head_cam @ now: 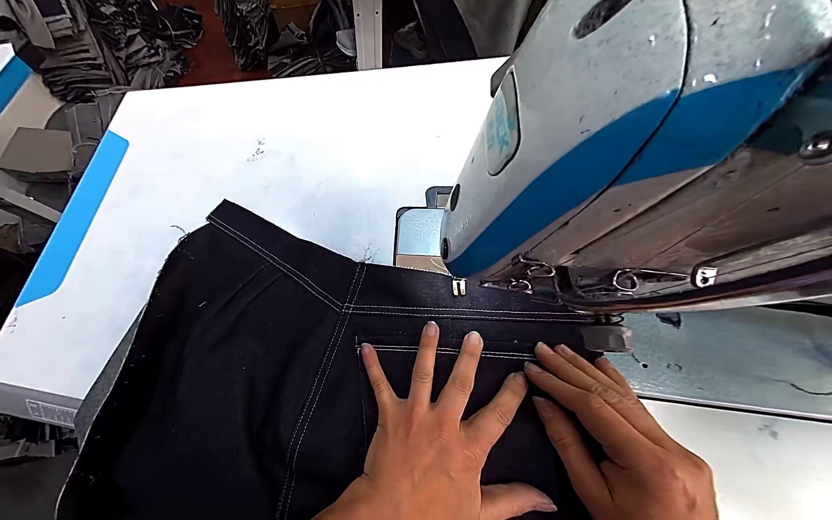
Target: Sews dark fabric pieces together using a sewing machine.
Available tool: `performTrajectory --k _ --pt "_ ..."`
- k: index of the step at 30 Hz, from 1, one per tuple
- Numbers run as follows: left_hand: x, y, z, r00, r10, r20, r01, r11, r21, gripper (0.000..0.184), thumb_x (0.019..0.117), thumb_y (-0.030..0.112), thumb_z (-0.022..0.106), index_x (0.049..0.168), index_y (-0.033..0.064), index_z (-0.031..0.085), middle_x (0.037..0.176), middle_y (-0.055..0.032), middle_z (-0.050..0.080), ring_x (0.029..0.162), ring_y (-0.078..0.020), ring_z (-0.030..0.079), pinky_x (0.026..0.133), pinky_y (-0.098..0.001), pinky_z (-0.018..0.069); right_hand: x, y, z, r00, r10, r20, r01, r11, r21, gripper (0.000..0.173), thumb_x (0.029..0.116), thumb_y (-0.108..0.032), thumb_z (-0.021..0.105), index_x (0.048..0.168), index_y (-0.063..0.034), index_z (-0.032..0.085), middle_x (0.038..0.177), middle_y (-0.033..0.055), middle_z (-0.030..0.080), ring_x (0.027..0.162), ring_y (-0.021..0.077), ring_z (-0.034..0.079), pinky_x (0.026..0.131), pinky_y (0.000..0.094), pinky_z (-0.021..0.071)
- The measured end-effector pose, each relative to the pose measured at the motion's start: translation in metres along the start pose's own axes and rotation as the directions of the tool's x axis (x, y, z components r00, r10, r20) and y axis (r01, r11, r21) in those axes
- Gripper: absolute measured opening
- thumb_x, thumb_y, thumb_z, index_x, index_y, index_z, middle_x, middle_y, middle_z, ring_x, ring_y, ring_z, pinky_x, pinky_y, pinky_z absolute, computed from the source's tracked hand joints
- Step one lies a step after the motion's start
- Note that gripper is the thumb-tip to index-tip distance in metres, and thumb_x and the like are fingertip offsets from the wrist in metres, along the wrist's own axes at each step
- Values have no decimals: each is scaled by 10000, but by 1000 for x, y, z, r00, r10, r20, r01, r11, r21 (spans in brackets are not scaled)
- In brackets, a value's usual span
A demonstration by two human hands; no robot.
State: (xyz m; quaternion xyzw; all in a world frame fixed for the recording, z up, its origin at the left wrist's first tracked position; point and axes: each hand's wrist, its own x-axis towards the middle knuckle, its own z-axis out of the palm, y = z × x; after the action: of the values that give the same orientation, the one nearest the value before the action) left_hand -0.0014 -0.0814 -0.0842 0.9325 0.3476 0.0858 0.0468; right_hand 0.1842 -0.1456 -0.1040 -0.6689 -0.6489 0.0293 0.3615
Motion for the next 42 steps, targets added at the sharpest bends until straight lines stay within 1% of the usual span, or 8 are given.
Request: performTrajectory --k 22,31,33,34,36,37,39,42 --pt "0 0 4 1000 -3 -29 3 1000 4 861 827 905 320 1531 427 455 1639 -100 377 1513 -519 226 993 -905 124 0 1 1 1000 -8 -20 8 1000 -2 314 1035 -188 512 1134 -35 767 1259 133 727 1304 276 624 1169 442 427" --pt "-2 -2 7 997 18 -70 -16 999 29 876 825 914 298 1521 415 478 1607 -117 428 1488 -543 267 980 -912 135 0 1 3 998 -28 -49 27 1000 -3 294 1031 -186 523 1118 -62 774 1241 102 739 1287 243 638 1164 416 444" --pt "-1 -2 6 998 16 -59 -14 1000 21 879 826 910 296 1528 410 469 1619 -90 415 1497 -541 245 977 -913 131 1 1 4 998 -24 -52 24 1000 -3 294 1030 -190 525 1113 -61 776 1241 101 740 1288 243 637 1162 419 446" --pt "-2 -2 6 998 23 -58 -23 1000 13 884 837 901 296 1536 387 466 1629 -48 407 1512 -524 222 985 -910 122 0 0 4 999 -19 -51 19 1000 -2 296 1029 -193 527 1117 -61 776 1248 98 737 1293 244 633 1161 423 449" --pt "-2 -4 9 994 71 -83 -72 997 -9 897 874 864 303 1542 292 480 1618 50 425 1543 -426 230 1018 -884 121 0 0 4 999 -15 -46 15 1000 -3 302 1028 -195 522 1130 -63 774 1267 92 730 1303 241 627 1159 428 454" --pt "-2 -5 9 993 93 -77 -95 995 -17 900 889 849 304 1548 259 474 1610 71 435 1549 -375 248 1035 -869 121 0 0 5 999 -16 -46 16 1000 -2 303 1028 -194 520 1133 -64 773 1271 90 727 1305 241 625 1158 430 455" --pt "-1 -5 7 992 113 -49 -114 993 -26 908 896 839 307 1559 237 457 1611 64 435 1547 -356 263 1027 -874 135 0 1 5 999 -21 -49 21 1000 -1 309 1030 -198 513 1139 -66 771 1277 86 725 1310 240 621 1157 427 454" --pt "0 -4 4 995 101 -9 -101 994 -40 905 889 846 316 1570 262 435 1624 48 416 1547 -378 253 1015 -885 132 -1 2 3 998 -20 -54 21 1000 23 316 1035 -201 510 1145 -57 769 1276 89 725 1306 234 624 1165 416 448"
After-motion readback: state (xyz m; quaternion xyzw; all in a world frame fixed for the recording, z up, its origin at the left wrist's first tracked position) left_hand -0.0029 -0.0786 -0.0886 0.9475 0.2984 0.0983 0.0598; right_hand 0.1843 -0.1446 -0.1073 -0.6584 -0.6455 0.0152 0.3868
